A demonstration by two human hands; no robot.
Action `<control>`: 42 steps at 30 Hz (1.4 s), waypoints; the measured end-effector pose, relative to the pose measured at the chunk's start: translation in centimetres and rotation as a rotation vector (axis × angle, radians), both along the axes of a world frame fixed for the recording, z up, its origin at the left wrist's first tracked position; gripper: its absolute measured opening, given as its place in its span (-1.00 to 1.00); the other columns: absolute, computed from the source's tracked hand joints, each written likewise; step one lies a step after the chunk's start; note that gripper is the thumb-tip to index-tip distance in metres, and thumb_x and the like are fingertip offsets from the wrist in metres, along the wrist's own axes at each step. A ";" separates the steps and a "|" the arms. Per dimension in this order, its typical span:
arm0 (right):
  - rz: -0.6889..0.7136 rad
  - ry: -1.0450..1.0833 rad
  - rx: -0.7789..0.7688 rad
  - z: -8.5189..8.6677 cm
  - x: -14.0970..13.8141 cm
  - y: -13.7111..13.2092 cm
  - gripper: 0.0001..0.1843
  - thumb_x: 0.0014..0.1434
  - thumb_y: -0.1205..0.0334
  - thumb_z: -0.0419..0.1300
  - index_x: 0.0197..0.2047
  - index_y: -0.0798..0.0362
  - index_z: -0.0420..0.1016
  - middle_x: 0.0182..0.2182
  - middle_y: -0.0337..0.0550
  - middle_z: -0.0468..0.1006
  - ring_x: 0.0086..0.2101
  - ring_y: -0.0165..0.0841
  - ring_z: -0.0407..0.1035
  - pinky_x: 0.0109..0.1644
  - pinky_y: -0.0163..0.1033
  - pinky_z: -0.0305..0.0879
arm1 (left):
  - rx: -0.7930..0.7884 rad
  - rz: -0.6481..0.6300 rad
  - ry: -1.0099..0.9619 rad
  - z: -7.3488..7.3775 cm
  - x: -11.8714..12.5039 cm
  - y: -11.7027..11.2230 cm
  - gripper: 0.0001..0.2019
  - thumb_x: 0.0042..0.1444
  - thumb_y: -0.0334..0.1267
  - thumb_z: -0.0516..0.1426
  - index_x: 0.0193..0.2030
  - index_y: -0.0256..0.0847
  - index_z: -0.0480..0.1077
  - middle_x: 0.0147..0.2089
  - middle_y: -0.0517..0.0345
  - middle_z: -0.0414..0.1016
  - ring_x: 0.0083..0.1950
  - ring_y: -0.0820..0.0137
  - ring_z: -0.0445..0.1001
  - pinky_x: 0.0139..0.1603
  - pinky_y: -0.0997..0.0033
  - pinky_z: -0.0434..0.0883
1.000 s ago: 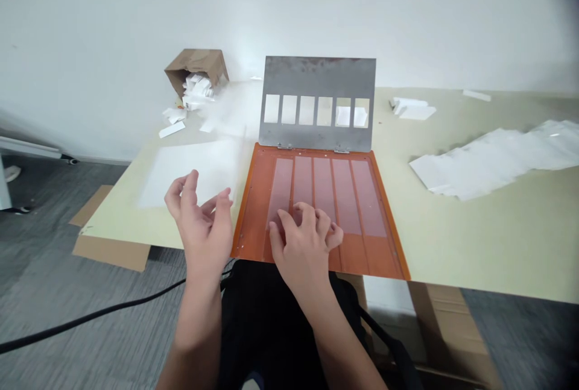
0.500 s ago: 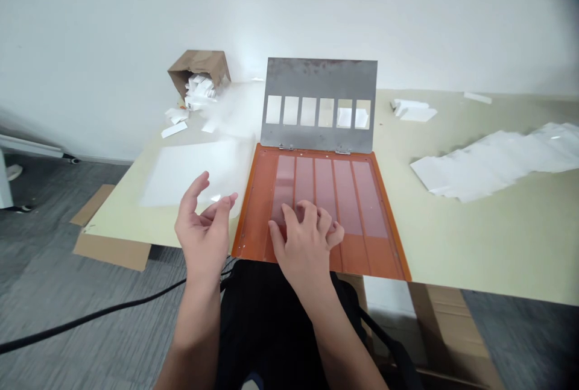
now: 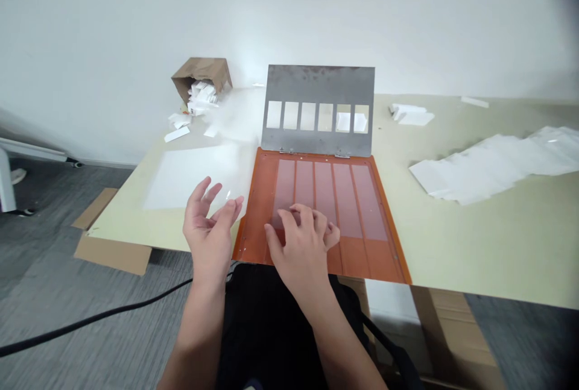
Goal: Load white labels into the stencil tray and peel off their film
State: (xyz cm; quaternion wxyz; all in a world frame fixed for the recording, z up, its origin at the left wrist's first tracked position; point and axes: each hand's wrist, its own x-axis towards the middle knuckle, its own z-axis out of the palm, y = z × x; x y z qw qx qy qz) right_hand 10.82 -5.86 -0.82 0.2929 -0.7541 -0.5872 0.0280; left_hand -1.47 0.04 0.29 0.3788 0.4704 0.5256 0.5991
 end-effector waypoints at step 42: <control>0.150 0.391 0.017 0.9 -1.6 2.0 -0.86 0.32 0.22 0.15 -0.29 -0.03 0.50 -0.05 -0.22 0.51 0.02 -0.21 0.23 0.05 -0.01 -0.11 | 0.122 -0.224 0.430 -0.2 -3.4 -1.0 -0.12 0.01 -0.35 0.28 0.43 0.19 0.02 0.48 -0.03 -0.10 0.11 0.17 0.58 -0.01 0.23 0.63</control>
